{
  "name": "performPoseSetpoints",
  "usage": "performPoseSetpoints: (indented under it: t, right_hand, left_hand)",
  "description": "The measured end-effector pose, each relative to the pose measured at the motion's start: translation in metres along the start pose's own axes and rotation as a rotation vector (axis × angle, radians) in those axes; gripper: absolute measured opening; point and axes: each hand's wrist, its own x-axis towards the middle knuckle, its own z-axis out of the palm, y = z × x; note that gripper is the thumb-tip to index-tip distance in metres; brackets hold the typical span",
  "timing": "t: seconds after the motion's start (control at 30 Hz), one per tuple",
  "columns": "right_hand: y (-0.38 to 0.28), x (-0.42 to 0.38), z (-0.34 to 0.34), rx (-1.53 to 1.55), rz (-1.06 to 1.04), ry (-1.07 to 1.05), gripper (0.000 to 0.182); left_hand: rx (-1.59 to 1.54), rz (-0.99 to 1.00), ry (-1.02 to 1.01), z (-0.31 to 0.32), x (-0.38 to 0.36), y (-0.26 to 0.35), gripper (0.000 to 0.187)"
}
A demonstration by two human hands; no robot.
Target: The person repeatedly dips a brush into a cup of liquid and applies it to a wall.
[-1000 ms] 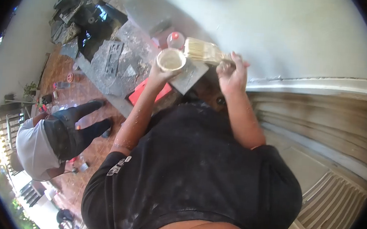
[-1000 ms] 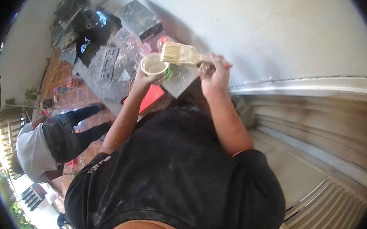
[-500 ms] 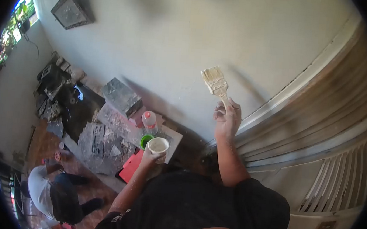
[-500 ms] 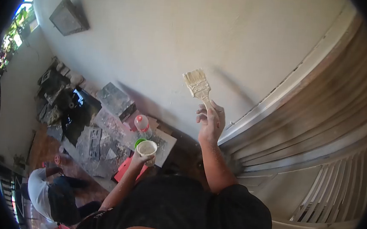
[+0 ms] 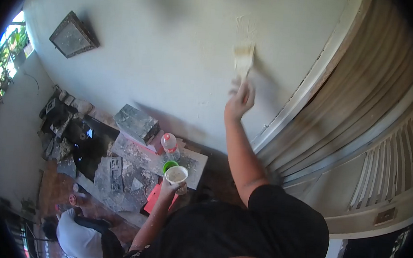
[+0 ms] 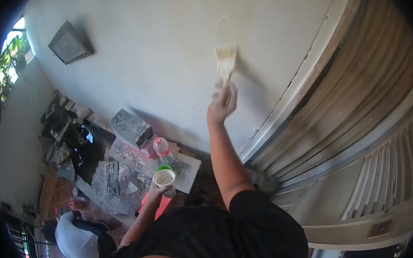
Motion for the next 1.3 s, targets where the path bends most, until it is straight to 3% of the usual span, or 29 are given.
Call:
performPoseSetpoints:
  t: [0.13,0.27,0.37,0.47,0.53,0.6,0.7,0.77,0.83,0.87,0.9,0.93,1.03,1.13,1.17,1.3]
  right_hand:
    - [0.043,-0.097,-0.072,-0.053,0.320,0.115,0.029]
    - [0.037,-0.127,-0.080,-0.139,0.512,0.185,0.035]
    - [-0.009,-0.077,-0.030,-0.049,0.490,0.196,0.035]
    - [-0.069,0.011,0.037,0.135,0.154,-0.015,0.029]
    - [-0.134,0.062,0.094,0.276,-0.040,-0.008,0.021]
    - [-0.158,0.107,0.123,0.331,-0.295,-0.102,0.018]
    - [-0.167,0.126,0.130,0.305,-0.349,-0.200,0.015]
    - [-0.134,0.110,0.107,0.049,-0.224,-0.239,0.015]
    - [-0.085,0.075,0.073,0.009,-0.052,-0.153,0.017]
    - [-0.041,0.057,0.049,-0.035,-0.178,-0.160,0.019]
    - [-0.010,0.031,0.024,-0.015,-0.174,-0.144,0.019]
    - [-0.008,-0.002,0.006,-0.039,0.010,-0.103,0.020]
    - [0.015,-0.076,-0.040,-0.042,0.288,0.031,0.021]
    - [0.017,-0.104,-0.045,-0.043,0.417,0.089,0.021]
    - [-0.009,-0.095,-0.025,-0.040,0.427,0.066,0.019]
    - [-0.093,0.005,0.062,0.133,0.034,-0.165,0.023]
  left_hand:
    - [-0.012,0.003,0.030,-0.017,-0.012,-0.008,0.065]
    - [-0.062,0.046,0.069,-0.027,-0.015,-0.015,0.066]
    - [-0.075,0.064,0.048,-0.026,-0.018,-0.014,0.060]
    - [-0.094,0.053,0.026,-0.024,-0.024,-0.013,0.060]
    - [-0.113,0.076,-0.002,-0.024,-0.029,-0.013,0.060]
    - [-0.135,0.082,0.020,-0.028,-0.031,-0.023,0.061]
    - [-0.131,0.063,0.043,-0.033,-0.037,-0.022,0.061]
    - [-0.147,0.044,0.058,-0.033,-0.048,-0.014,0.060]
    - [-0.195,0.050,0.086,-0.030,-0.057,-0.001,0.060]
    - [-0.207,0.061,0.097,-0.031,-0.060,0.001,0.060]
    - [-0.218,0.074,0.108,-0.033,-0.063,0.000,0.060]
    - [-0.231,0.086,0.119,-0.034,-0.066,0.001,0.059]
    - [-0.250,0.053,0.146,-0.034,-0.076,0.007,0.062]
    - [-0.251,0.060,0.174,-0.036,-0.079,0.002,0.064]
    - [-0.247,0.067,0.183,-0.037,-0.080,0.000,0.064]
    - [-0.271,0.034,0.171,-0.037,-0.079,-0.008,0.067]
